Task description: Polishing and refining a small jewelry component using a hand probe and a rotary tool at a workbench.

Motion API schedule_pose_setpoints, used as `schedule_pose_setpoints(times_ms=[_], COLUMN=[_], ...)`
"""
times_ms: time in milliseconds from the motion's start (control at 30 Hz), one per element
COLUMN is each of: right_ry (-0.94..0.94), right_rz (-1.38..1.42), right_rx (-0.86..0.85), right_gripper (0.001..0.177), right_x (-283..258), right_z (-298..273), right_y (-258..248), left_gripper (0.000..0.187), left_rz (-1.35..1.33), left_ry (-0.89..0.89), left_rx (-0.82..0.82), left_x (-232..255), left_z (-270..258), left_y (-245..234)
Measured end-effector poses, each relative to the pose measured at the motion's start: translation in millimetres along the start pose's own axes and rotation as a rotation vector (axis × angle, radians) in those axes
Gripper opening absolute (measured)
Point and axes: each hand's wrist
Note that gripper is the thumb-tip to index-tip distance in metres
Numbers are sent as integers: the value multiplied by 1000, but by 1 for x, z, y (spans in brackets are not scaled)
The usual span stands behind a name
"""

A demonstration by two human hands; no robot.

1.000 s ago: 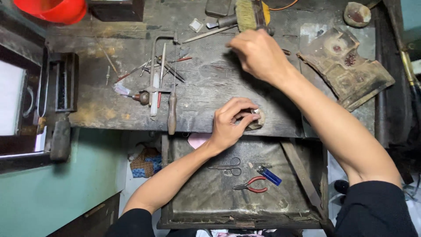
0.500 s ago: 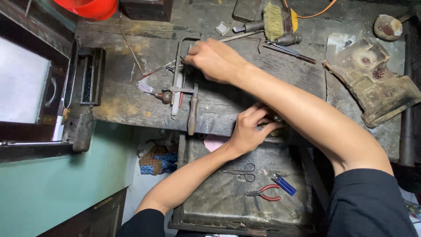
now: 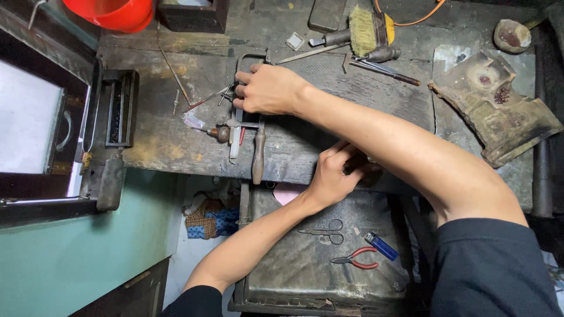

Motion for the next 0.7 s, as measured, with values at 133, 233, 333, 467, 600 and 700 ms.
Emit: schedule_pose_setpoints(times_ms=[133,233,333,467,600,700], right_ry=[-104,-133,-39,560,241,546], right_rz=[-104,-165,-213,502,1,-164], right_rx=[-56,-38,136,-208,-29,-16], right_gripper=[9,7,13,36,38,21], right_x=[17,35,52,78,98,114], right_z=[-4,-14,-42,-105,-221,-297], right_y=[-27,-43,-59,-70,-57,-35], left_gripper=[20,20,17,17,19,20], left_rz=[-23,-77,-130,-159,-155,-159], left_ry=[-97,-160,-160,-159,-157,-156], left_rx=[-91,-185,-195,-207,-205,-213], left_x=[10,21,30,38,36,34], left_z=[1,4,8,15,14,14], left_y=[-5,-10,-13,-17,-16,-14])
Point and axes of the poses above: each hand's wrist, its own z-axis towards the middle knuckle, its own y-axis out of the palm, x = y × z, and after that the axes turned 4 degrees about z, right-handed
